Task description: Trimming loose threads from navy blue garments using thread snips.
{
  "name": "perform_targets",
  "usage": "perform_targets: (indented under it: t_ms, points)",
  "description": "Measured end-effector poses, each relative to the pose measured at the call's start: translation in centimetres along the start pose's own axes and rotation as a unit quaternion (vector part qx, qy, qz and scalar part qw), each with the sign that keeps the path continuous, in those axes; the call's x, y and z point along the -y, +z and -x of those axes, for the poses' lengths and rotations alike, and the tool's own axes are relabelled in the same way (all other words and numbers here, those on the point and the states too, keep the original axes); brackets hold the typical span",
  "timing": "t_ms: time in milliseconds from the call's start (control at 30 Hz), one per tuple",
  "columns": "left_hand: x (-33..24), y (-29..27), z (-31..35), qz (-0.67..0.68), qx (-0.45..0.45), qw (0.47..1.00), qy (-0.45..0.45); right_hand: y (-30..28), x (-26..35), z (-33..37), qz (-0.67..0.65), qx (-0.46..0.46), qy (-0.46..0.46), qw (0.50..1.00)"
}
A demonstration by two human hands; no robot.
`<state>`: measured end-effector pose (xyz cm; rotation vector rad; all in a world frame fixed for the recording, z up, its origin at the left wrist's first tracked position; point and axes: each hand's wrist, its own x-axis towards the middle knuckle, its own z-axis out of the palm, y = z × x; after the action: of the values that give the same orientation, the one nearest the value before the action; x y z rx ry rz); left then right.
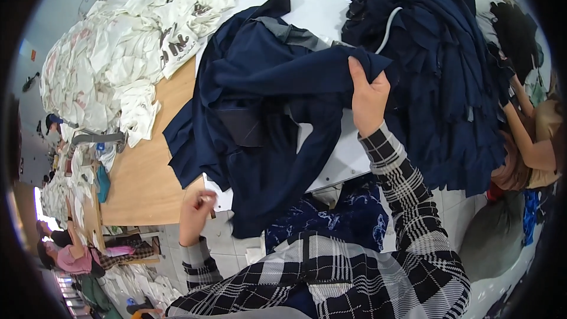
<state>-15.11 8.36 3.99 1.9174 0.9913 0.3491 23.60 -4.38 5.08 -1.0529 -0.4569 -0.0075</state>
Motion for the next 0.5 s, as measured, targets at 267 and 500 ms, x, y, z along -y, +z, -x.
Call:
perform_targets:
  t_ms: [267,500]
  points:
    - [-8.2,7.9,-13.0,-0.136,-0.061,0.913,0.379,-6.1,2.9,7.8,0.236,0.023,-0.094,0.967]
    - [-9.9,13.8,-14.7,-0.013,0.041,0.936,0.349,-4.5,5.6,7.9,0.154,0.017,-0.016,0.988]
